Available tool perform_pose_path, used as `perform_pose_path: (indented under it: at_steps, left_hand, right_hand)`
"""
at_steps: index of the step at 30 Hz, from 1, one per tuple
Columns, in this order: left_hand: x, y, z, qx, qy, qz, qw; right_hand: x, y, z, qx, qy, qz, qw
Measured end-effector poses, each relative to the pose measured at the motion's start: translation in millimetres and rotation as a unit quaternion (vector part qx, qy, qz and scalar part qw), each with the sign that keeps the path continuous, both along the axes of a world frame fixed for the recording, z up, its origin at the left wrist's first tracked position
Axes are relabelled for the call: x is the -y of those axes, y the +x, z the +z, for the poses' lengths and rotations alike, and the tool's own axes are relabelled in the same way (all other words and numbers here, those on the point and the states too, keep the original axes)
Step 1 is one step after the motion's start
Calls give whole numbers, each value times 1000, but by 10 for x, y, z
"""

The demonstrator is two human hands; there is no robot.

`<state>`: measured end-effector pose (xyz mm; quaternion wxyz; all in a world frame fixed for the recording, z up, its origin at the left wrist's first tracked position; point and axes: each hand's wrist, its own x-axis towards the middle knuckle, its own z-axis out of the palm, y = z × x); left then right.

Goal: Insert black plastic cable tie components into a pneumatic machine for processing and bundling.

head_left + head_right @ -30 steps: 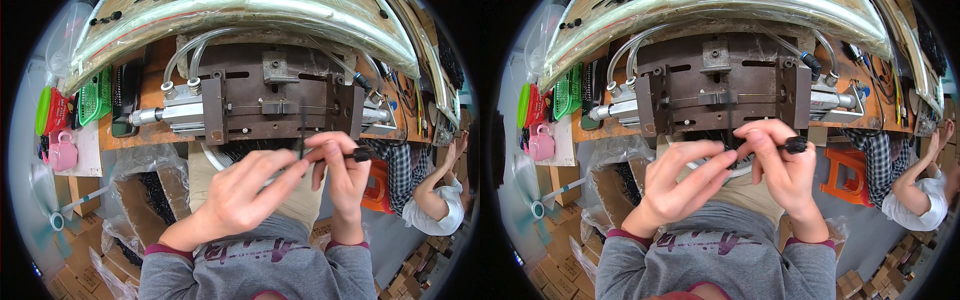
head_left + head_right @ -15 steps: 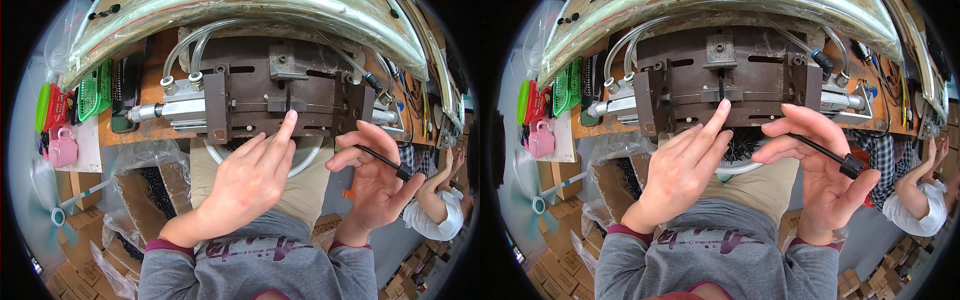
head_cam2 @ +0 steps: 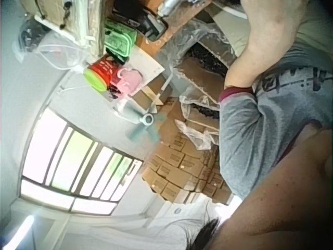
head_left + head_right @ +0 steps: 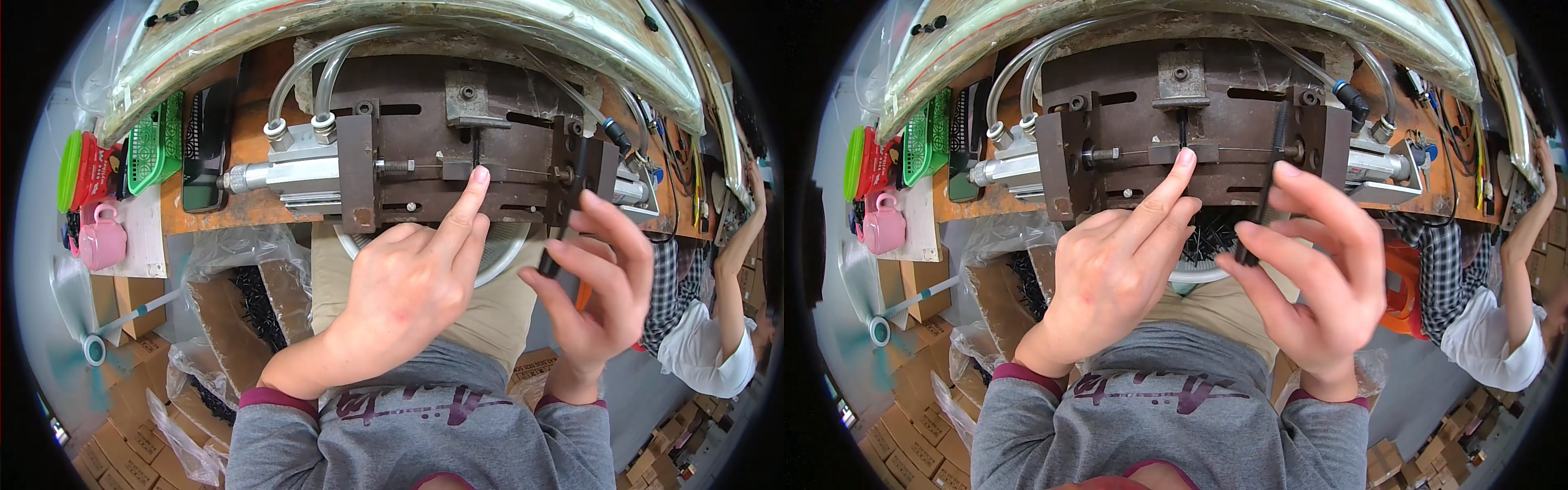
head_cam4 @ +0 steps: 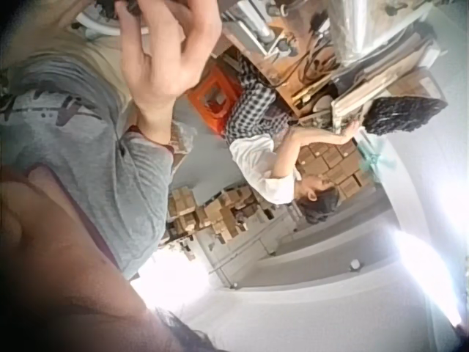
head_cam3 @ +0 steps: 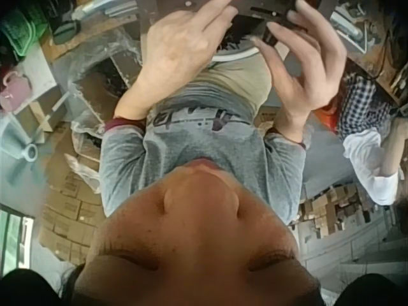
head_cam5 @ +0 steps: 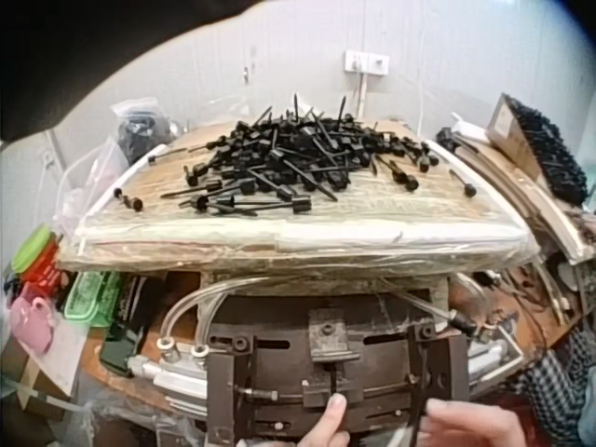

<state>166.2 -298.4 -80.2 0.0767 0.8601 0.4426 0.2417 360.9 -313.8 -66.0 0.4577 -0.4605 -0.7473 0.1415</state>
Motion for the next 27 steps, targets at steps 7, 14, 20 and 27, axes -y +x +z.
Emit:
perform_pose_path:
  at_steps: [7,14,20,27]
  left_hand:
    - [-1,-61,-61,47,4,-18,999]
    - [196,-457,-81,57,-230,-126,963]
    - [238,-615,-694,10,-219,-8,976]
    - [653,-521,-1600,-57,-195,-99,974]
  right_hand:
    - [-96,-148,-118,102,30,-15,994]
    - [-96,-308,-245,207,25,5,978]
    - [-180,-338,-259,254,42,-3,966]
    - [-161,-343,-253,233,18,-3,972]
